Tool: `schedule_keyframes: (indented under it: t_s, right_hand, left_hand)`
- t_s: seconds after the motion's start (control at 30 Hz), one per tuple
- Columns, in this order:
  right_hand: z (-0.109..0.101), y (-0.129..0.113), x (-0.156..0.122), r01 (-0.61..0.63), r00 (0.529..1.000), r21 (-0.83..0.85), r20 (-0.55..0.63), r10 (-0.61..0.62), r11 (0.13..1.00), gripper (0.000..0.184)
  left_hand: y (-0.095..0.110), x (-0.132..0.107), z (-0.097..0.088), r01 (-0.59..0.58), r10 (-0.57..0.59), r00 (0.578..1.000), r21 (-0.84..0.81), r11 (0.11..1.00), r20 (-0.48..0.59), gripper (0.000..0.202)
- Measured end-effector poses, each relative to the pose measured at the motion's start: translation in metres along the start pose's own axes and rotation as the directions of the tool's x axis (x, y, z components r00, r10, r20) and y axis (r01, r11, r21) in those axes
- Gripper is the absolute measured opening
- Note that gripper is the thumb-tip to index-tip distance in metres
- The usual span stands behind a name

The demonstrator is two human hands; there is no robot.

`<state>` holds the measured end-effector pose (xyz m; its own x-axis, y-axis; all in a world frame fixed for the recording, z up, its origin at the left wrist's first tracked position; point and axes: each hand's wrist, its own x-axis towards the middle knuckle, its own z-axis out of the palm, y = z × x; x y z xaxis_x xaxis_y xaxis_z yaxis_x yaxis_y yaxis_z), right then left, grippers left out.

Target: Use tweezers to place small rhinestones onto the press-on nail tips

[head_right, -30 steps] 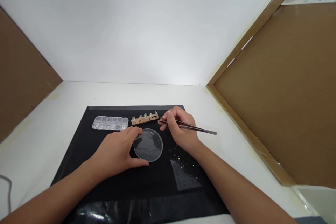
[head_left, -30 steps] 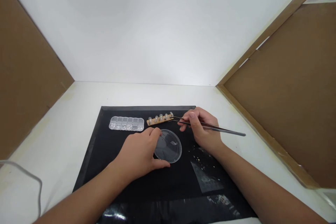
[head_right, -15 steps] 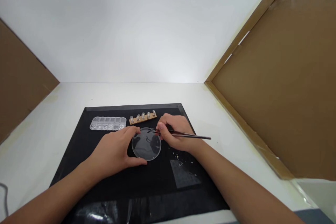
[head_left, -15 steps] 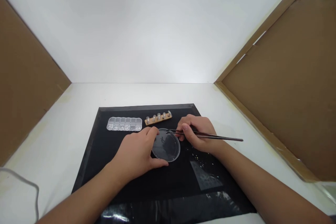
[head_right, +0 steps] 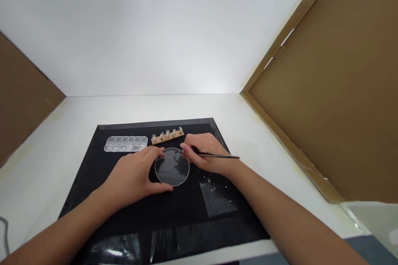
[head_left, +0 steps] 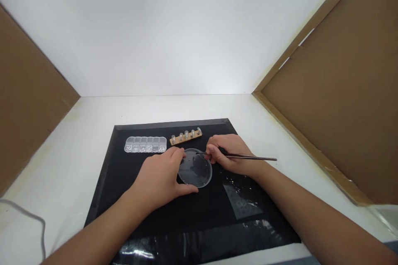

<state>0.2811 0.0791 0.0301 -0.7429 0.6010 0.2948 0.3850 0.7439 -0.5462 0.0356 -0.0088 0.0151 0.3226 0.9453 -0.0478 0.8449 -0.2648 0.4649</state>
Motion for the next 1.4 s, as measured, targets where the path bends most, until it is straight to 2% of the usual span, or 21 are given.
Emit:
schedule_keyframes:
  t_s: [0.13, 0.47, 0.93, 1.1, 1.27, 1.4]
  right_hand:
    - [-0.0036, 0.0056, -0.0022, -0.015, 1.000, 0.029, -0.020, 0.016, 0.999, 0.043]
    - [-0.0041, -0.0010, 0.0038, 0.052, 0.998, -0.076, 0.033, -0.049, 0.996, 0.041]
    - [-0.0030, -0.0005, 0.0042, 0.029, 0.998, -0.089, 0.051, -0.024, 0.996, 0.044]
    - [-0.0030, 0.0026, 0.0038, 0.026, 0.998, -0.038, 0.065, -0.024, 0.999, 0.044]
    - [-0.0037, 0.0050, 0.0037, -0.032, 0.998, 0.035, 0.057, 0.030, 0.999, 0.044]
    - [-0.0048, 0.0048, 0.0044, -0.008, 0.998, 0.034, 0.056, 0.006, 0.999, 0.044]
  left_hand:
    - [-0.0002, 0.0001, 0.0002, -0.006, 0.006, 1.000, -0.002, 1.000, -0.009, 0.066]
    - [-0.0010, -0.0004, 0.0008, -0.014, 0.014, 1.000, 0.009, 1.000, -0.014, 0.064]
    - [-0.0009, 0.0001, 0.0011, -0.012, 0.012, 1.000, 0.025, 1.000, -0.006, 0.065]
    - [-0.0004, -0.0004, 0.0005, -0.015, 0.015, 1.000, 0.013, 1.000, -0.007, 0.068]
    - [0.0009, -0.0001, -0.0007, -0.006, 0.006, 1.000, 0.019, 1.000, -0.003, 0.069]
    - [0.0003, 0.0005, -0.0007, -0.007, 0.007, 1.000, 0.028, 1.000, -0.004, 0.070]
